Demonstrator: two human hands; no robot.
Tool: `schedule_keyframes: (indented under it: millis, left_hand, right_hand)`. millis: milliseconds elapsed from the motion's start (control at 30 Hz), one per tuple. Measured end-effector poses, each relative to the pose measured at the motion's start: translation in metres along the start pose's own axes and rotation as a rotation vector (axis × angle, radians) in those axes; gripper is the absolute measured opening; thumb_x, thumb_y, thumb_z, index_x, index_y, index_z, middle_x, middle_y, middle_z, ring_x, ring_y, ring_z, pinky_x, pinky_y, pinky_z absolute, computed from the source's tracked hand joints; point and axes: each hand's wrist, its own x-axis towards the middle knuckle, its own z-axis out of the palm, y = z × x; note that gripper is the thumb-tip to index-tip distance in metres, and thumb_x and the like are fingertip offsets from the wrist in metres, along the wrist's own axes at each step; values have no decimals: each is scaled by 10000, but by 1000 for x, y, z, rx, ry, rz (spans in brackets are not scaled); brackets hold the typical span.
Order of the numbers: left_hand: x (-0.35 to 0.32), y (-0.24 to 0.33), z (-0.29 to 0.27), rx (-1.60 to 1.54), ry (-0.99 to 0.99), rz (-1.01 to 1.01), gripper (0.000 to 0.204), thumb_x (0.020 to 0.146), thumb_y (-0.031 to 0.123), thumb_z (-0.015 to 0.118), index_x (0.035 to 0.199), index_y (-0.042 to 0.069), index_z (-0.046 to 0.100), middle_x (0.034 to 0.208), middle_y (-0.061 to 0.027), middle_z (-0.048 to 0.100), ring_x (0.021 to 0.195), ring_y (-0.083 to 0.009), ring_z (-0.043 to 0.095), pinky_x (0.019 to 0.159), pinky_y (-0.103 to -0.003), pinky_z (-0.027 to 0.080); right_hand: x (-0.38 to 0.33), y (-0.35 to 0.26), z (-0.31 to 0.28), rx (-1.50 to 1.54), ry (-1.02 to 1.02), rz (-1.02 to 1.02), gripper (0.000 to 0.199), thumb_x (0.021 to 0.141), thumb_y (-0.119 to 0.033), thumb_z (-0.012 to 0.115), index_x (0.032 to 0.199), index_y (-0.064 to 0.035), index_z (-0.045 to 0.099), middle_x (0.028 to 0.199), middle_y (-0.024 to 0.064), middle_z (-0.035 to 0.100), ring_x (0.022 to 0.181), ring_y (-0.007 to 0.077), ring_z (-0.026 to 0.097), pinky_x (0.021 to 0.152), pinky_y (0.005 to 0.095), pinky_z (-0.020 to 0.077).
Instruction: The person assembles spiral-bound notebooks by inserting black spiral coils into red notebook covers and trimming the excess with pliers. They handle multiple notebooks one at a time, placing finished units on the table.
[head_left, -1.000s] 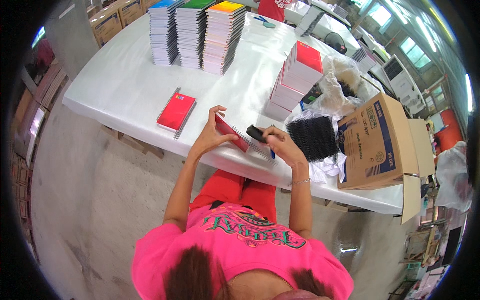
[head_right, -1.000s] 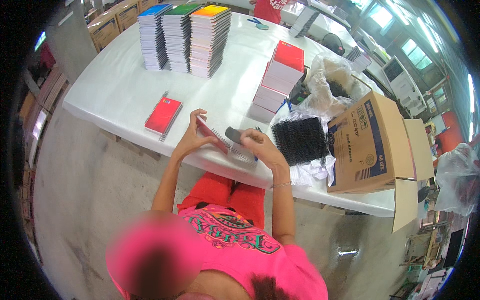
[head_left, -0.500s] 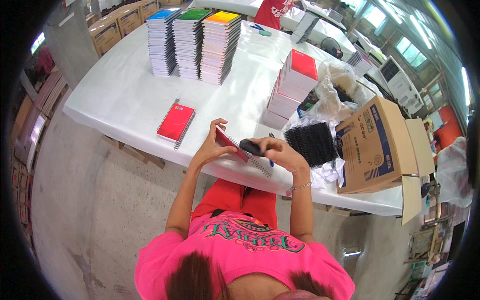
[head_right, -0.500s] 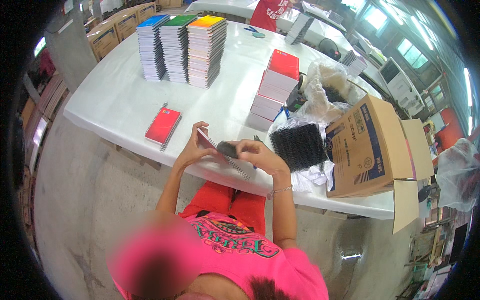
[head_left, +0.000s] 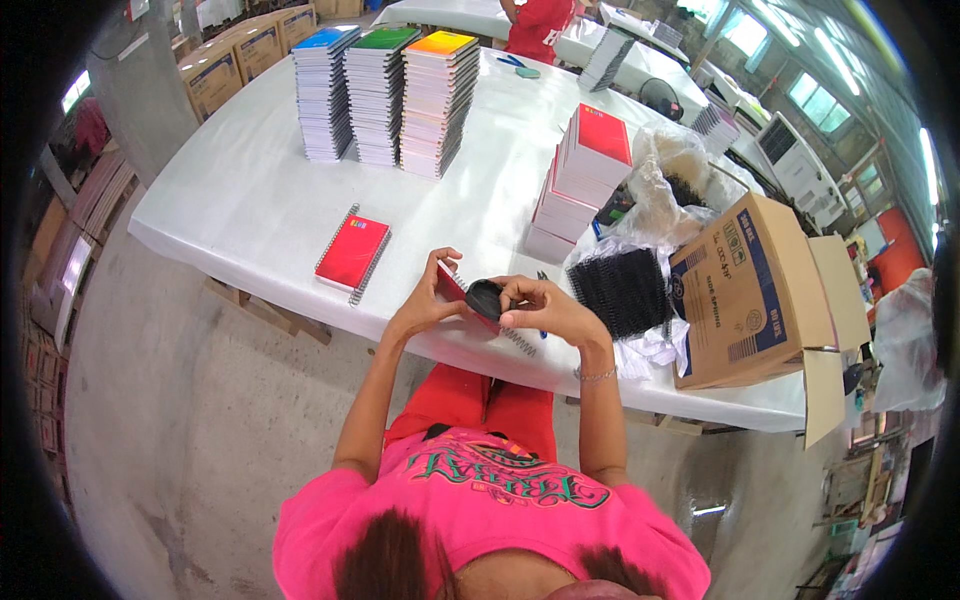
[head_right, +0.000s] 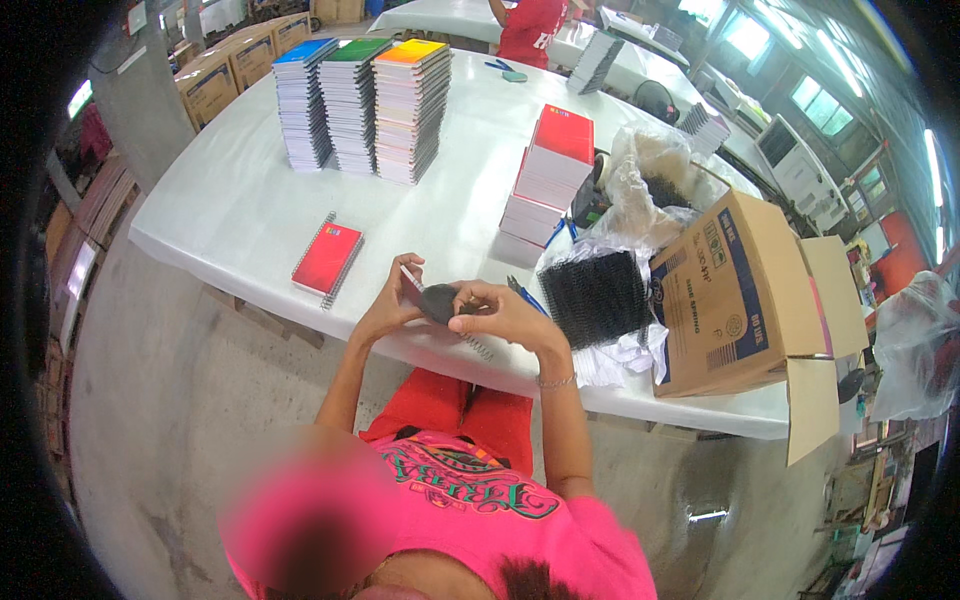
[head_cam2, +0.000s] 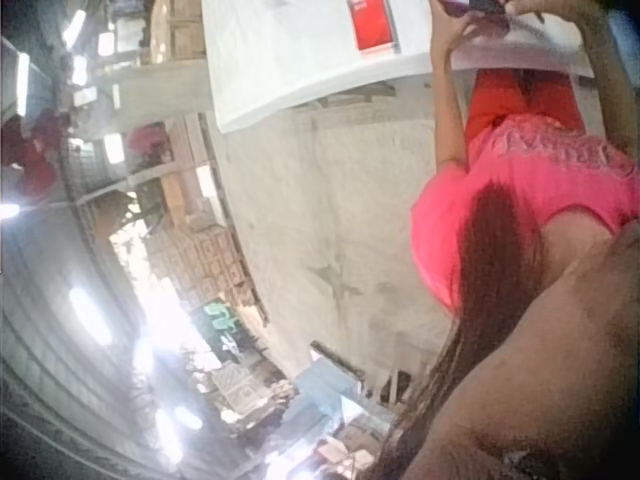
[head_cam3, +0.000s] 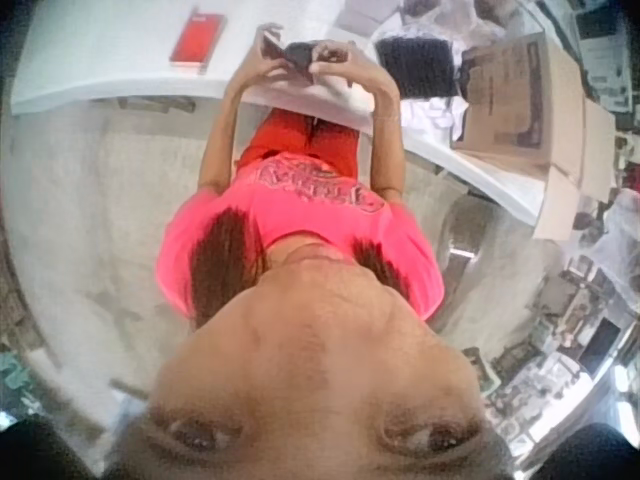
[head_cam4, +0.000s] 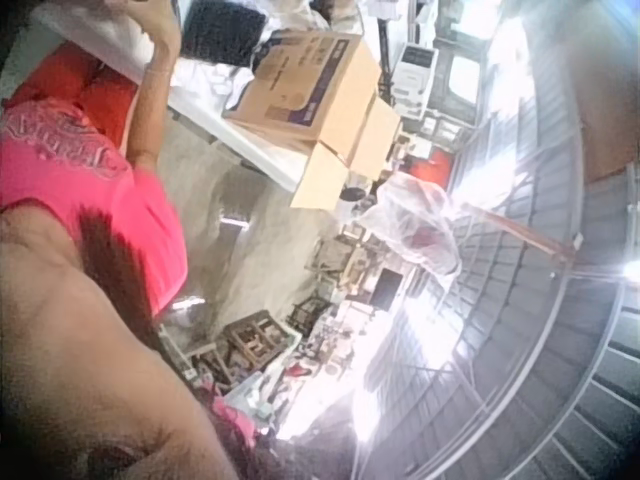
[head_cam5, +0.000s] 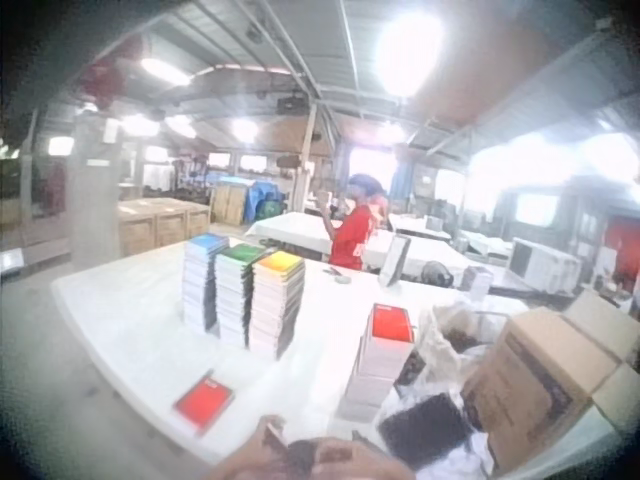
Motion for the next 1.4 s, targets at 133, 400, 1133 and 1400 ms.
schedule_keyframes:
  millis: [133, 400, 1133, 1400]
  left_hand:
    - [2, 4, 1, -43, -16, 28, 933, 615, 219, 935, 1351, 153, 365, 1132, -67, 420, 1042, -165, 480, 940, -308, 409]
    - [-1, 5, 1, -84, -51, 19, 776, 727, 175, 874, 1328, 133, 386, 1102, -43, 429, 980, -143, 519, 893, -295, 451]
    - [-1, 3, -6, -352, -121, -71, 532, 854, 125, 744, 1284, 115, 431, 1134, -3, 421, 985, -87, 492, 871, -264, 454]
    - [2, 5, -10, -329, -130, -35, 651, 888, 137, 706, 1445, 129, 369, 1121, -3, 412, 1014, -96, 478, 910, -249, 424]
  right_hand:
    - [18, 14, -15, -336, 172, 207, 254, 812, -258, 804, 814, -66, 637, 1294, 75, 615, 922, 104, 530, 852, 263, 428]
    - [13, 21, -10, -8, 63, 92, 351, 835, -335, 779, 1002, -61, 640, 963, 14, 630, 869, 113, 585, 790, 242, 455]
    - [33, 11, -15, -89, 195, 144, 654, 819, -394, 775, 1321, -43, 546, 1298, 108, 553, 1209, 192, 510, 1037, 308, 387]
    - [24, -4, -17, -126, -53, 9, 563, 812, -381, 792, 1230, -38, 635, 1208, 54, 606, 1119, 160, 532, 990, 310, 409]
